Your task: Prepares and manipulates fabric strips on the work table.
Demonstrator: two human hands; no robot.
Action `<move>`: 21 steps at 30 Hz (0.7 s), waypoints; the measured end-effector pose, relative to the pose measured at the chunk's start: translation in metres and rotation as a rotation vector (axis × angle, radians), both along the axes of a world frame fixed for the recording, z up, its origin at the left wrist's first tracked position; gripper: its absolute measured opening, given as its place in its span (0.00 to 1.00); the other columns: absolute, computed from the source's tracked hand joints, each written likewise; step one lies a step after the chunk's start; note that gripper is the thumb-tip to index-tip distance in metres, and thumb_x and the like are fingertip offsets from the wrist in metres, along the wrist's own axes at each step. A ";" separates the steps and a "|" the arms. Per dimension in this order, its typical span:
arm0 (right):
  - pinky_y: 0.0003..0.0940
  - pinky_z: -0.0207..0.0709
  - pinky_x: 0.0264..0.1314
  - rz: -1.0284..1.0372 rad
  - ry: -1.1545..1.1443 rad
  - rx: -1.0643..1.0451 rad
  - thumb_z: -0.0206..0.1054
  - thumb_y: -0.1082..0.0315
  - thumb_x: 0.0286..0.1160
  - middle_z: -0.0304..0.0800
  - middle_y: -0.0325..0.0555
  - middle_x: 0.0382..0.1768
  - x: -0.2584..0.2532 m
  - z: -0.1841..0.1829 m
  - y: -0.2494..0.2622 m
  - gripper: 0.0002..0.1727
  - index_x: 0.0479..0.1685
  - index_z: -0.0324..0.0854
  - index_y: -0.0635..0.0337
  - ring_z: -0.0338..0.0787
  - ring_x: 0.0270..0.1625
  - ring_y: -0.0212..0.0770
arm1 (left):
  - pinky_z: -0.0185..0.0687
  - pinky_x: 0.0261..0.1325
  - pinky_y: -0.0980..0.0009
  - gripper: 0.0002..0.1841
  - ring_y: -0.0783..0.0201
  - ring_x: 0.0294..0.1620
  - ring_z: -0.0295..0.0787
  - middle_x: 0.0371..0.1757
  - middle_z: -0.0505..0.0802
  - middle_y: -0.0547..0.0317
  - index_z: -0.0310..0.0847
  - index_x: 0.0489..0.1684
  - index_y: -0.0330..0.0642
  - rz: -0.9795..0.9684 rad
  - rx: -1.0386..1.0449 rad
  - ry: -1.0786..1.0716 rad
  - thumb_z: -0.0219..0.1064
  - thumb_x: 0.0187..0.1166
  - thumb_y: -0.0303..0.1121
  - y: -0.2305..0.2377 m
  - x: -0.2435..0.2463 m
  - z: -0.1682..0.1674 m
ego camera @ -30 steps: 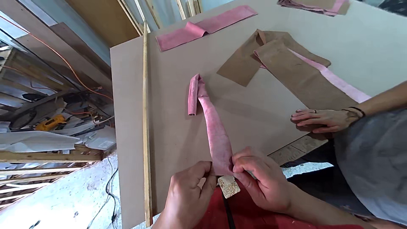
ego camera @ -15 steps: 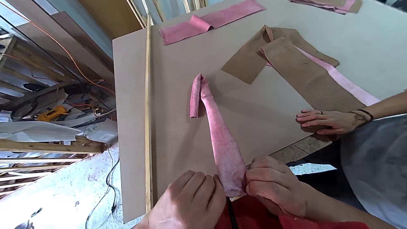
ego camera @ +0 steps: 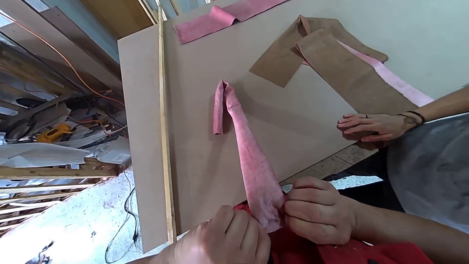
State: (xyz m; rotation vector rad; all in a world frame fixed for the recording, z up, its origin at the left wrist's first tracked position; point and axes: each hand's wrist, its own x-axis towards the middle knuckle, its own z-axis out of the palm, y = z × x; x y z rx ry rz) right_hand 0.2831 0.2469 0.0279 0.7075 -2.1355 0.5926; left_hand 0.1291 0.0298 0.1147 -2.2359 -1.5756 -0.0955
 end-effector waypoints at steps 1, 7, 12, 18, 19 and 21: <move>0.37 0.79 0.61 -0.012 0.009 0.018 0.60 0.72 0.84 0.84 0.47 0.47 0.000 -0.001 0.001 0.02 0.46 0.77 0.57 0.85 0.52 0.44 | 0.59 0.26 0.65 0.12 0.59 0.21 0.70 0.21 0.80 0.57 0.81 0.32 0.38 0.038 -0.024 0.022 0.52 0.84 0.20 0.001 0.005 0.002; 0.38 0.77 0.62 -0.040 0.072 0.076 0.61 0.71 0.83 0.84 0.46 0.45 -0.004 -0.004 0.003 0.02 0.44 0.78 0.56 0.84 0.50 0.43 | 0.59 0.25 0.65 0.14 0.59 0.20 0.70 0.19 0.78 0.57 0.78 0.27 0.39 0.030 -0.032 0.033 0.51 0.83 0.19 0.002 0.008 -0.001; 0.36 0.77 0.57 -0.023 0.086 0.120 0.60 0.73 0.83 0.84 0.47 0.46 -0.006 0.003 0.005 0.03 0.46 0.79 0.58 0.83 0.49 0.43 | 0.59 0.26 0.65 0.10 0.60 0.20 0.66 0.19 0.74 0.60 0.77 0.31 0.43 -0.028 0.104 -0.089 0.56 0.84 0.26 -0.005 -0.004 -0.025; 0.38 0.79 0.61 -0.059 0.041 0.039 0.60 0.70 0.85 0.89 0.44 0.46 -0.005 -0.004 0.021 0.05 0.46 0.81 0.56 0.88 0.52 0.41 | 0.74 0.28 0.62 0.11 0.55 0.27 0.84 0.27 0.87 0.53 0.83 0.35 0.38 0.225 -0.060 -0.157 0.55 0.86 0.28 0.008 0.009 0.002; 0.38 0.82 0.63 -0.068 0.000 -0.037 0.60 0.69 0.86 0.91 0.44 0.48 -0.001 -0.006 0.022 0.06 0.49 0.82 0.56 0.89 0.54 0.41 | 0.81 0.31 0.63 0.12 0.56 0.31 0.88 0.32 0.91 0.52 0.85 0.39 0.39 0.246 -0.037 -0.234 0.59 0.87 0.34 0.005 0.004 -0.001; 0.33 0.86 0.61 -0.084 -0.137 -0.270 0.59 0.64 0.89 0.91 0.42 0.47 0.008 -0.008 0.018 0.07 0.50 0.81 0.55 0.91 0.55 0.37 | 0.88 0.41 0.65 0.13 0.58 0.38 0.93 0.38 0.94 0.52 0.87 0.44 0.39 0.268 0.105 -0.396 0.67 0.85 0.41 -0.004 0.002 -0.010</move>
